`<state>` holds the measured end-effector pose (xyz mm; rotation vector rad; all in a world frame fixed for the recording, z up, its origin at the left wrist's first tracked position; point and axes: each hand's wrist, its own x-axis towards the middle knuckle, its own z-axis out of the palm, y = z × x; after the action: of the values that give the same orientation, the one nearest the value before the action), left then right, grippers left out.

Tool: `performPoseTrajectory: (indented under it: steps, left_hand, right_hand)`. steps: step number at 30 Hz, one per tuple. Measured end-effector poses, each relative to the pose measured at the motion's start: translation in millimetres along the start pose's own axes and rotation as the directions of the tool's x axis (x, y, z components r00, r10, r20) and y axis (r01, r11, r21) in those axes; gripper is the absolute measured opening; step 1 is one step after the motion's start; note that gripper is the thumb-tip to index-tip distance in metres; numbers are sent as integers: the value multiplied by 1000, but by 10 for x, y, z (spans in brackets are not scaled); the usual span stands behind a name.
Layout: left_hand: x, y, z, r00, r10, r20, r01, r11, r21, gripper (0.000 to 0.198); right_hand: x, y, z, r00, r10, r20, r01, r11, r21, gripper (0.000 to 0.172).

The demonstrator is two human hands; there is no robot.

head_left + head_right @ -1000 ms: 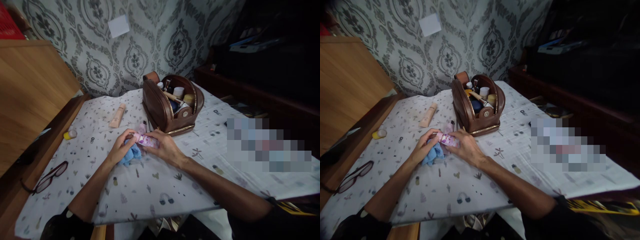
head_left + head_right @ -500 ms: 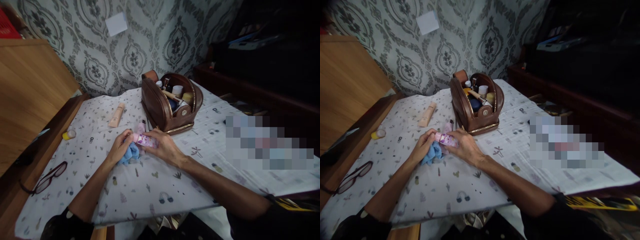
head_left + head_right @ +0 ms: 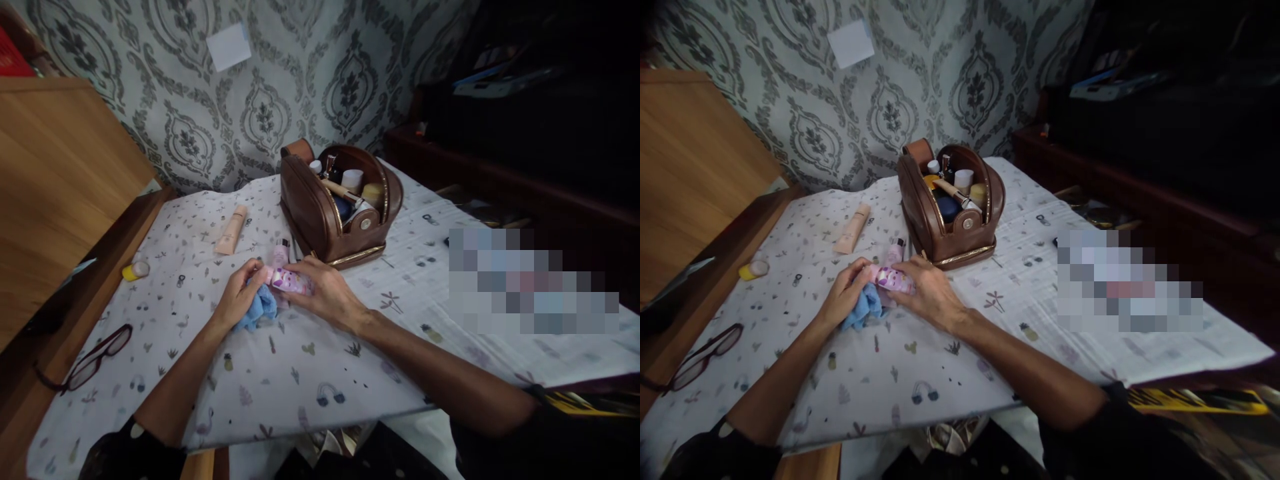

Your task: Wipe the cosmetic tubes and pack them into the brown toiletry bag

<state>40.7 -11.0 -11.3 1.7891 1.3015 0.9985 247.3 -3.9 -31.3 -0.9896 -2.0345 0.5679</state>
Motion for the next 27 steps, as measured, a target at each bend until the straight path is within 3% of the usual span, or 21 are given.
performPoseTrajectory:
  steps: [14,21,27]
  left_hand:
    - [-13,5,18,996,24,-85,-21,999,33,56]
    - [-29,100,-85,995,-62,82,67,995,-67,42]
    - [-18,22,-58,998,-53,30,54,998,-29,35]
  right_hand:
    - [-34,-5,-12,998,-56,-7,55,994,-97,39]
    - [-18,0,-13,1000,-20,-19,19,998,-65,41]
    - [-27,27,7,999,-43,-12,42,994,-106,42]
